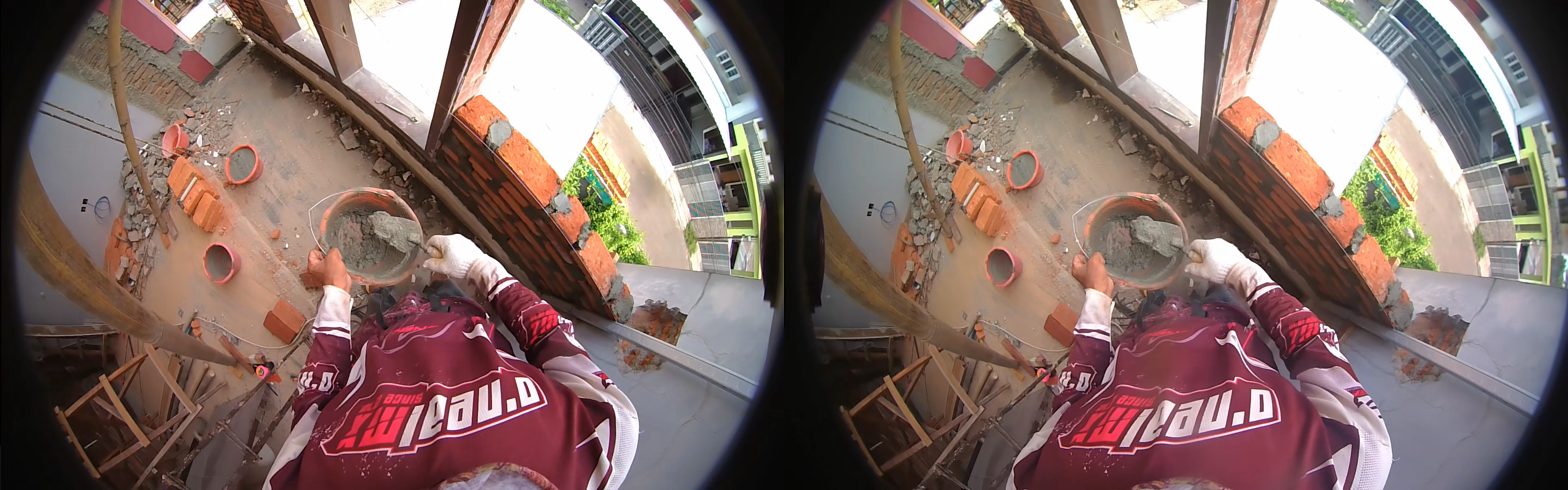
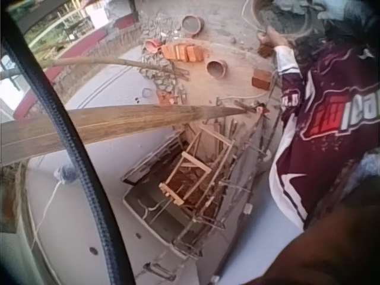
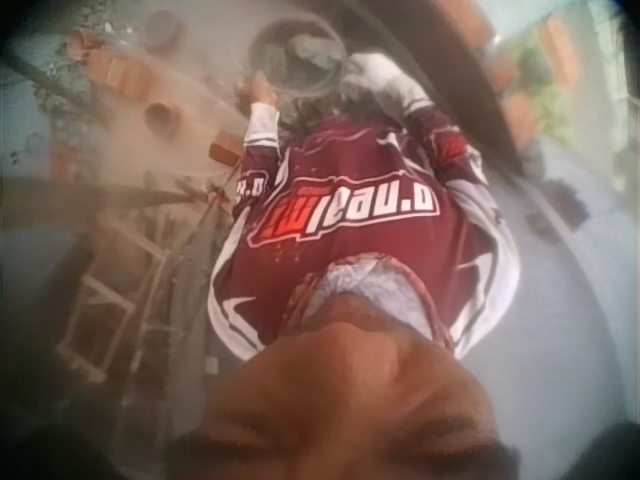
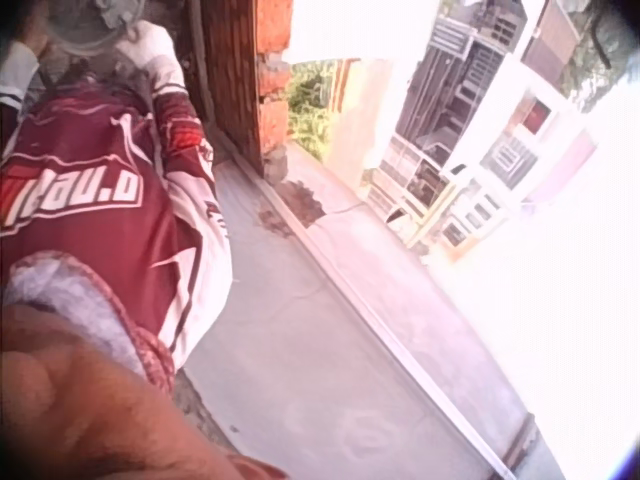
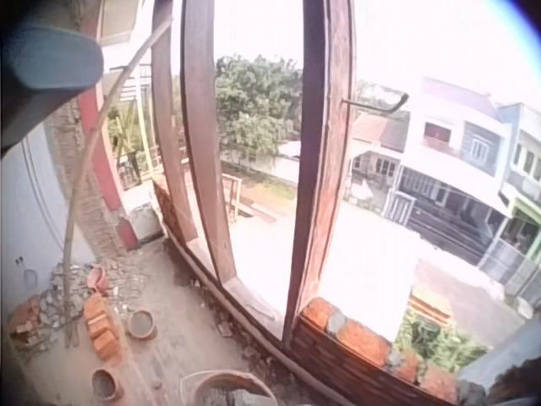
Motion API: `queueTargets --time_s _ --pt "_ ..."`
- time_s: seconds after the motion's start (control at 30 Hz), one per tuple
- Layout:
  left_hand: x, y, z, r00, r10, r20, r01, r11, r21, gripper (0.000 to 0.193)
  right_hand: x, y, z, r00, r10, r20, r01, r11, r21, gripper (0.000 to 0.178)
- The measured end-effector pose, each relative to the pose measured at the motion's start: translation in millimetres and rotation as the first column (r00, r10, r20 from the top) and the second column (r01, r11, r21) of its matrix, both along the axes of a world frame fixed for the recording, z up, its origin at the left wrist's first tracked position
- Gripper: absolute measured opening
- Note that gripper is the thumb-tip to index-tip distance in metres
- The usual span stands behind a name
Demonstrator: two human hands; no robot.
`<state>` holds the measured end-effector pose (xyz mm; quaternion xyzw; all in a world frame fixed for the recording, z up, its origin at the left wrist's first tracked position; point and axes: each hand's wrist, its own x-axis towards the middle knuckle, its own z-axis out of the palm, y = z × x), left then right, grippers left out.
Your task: The person scoops mortar from a bucket with a trowel and applies it to the joints of a brick wall. The person repeatedly smooths the mortar along the horizontal and vertical seams between bricks.
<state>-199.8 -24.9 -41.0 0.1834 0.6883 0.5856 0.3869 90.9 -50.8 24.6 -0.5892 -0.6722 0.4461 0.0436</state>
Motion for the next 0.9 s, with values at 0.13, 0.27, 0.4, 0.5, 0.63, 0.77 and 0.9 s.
queueTargets --time_s 0.13,0.27,0.4,0.5,0.63,0.77,0.9 --pt "-29.6 -43.9 -28.0 0.995 0.087 -0.056 -0.091 0.992 -0.083 0.031 24.2 -6.0 -7.3 0.989 0.041 -0.146 -0.054 0.995 -0.087 0.03" --pt "-49.0 -87.6 -27.3 0.981 0.179 -0.069 -0.185 0.977 -0.103 0.036 57.0 10.4 -18.5 0.93 -0.248 -0.271 0.071 0.845 -0.53 0.026" --pt "-68.3 -117.1 -23.7 0.953 0.237 -0.187 -0.268 0.95 -0.162 0.041 116.9 52.5 -78.0 0.62 -0.748 -0.237 0.47 0.595 -0.652 0.021" --pt "-81.1 -136.8 -12.1 0.947 0.261 -0.188 -0.3 0.929 -0.219 0.04 144.1 70.0 -77.1 0.509 -0.824 -0.25 0.623 0.553 -0.554 0.023" --pt "-105.5 -163.6 -16.9 0.936 0.307 -0.174 -0.34 0.916 -0.211 0.034 130.9 36.4 -45.9 0.59 -0.792 -0.157 0.648 0.581 -0.493 0.028" --pt "-101.9 -148.7 -1.4 0.935 0.247 -0.253 -0.311 0.915 -0.257 0.029 124.0 21.1 -96.6 0.866 -0.475 0.159 0.498 0.85 -0.171 0.032" --pt "-104.9 -143.8 -0.1 0.948 0.205 -0.243 -0.269 0.926 -0.265 0.027 104.4 38.5 -128.3 0.826 -0.353 0.44 0.396 0.918 -0.008 0.037"
